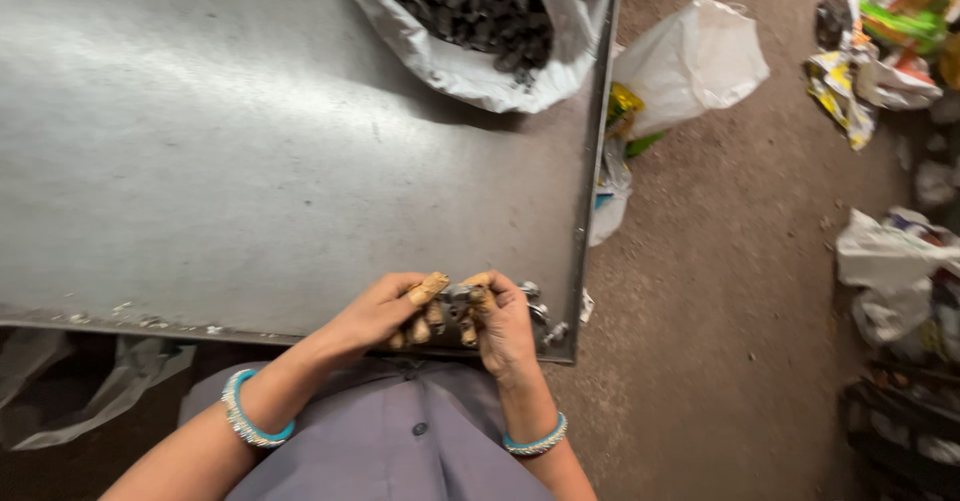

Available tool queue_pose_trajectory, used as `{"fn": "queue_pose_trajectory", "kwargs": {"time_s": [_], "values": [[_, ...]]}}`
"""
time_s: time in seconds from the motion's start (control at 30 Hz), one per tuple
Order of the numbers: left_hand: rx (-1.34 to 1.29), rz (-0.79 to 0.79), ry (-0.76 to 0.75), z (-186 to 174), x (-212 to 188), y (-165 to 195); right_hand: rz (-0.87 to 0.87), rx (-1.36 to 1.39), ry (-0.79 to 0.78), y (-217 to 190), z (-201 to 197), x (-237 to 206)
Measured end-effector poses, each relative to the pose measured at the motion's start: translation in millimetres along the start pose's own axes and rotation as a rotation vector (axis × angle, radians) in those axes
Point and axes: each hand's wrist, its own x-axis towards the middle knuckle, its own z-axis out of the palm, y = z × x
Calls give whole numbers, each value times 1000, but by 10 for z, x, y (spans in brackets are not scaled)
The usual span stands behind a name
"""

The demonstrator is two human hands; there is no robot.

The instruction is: The person sorts small metal castings on a metal table, picking up individual pieces, inspecting them by hand, and placing acceptable pieces into a large sack of dark castings at the edge of the table. They occasionally gather handfuls of sorted pieces and transfer them, while another person also removes pieces from the sack.

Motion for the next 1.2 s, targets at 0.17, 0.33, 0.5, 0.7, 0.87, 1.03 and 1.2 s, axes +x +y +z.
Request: {"fn": "queue_pose_trajectory", "kwargs": {"time_s": [0.17, 0.33, 0.5, 0.7, 0.87, 1.03, 1.2], "values": [[232, -126, -93, -89, 64, 333, 4, -502, 88, -122, 58, -193], [409, 96, 46, -246, 298, 1019, -401, -1194, 475, -483, 211, -468], [76, 497, 179, -161, 489, 1400, -601, -1502, 525, -638, 197, -390], [451, 474, 378, 46, 331, 952, -536, -1412, 541, -448, 184, -226], [361, 497, 244, 141, 226, 325, -683, -1175, 357, -310, 320, -183], [-448, 105, 118, 23, 214, 10, -574, -757, 165, -250, 414, -150], [-660, -22, 151, -80, 190, -67, -448, -385, 52, -229, 377, -124]]}}
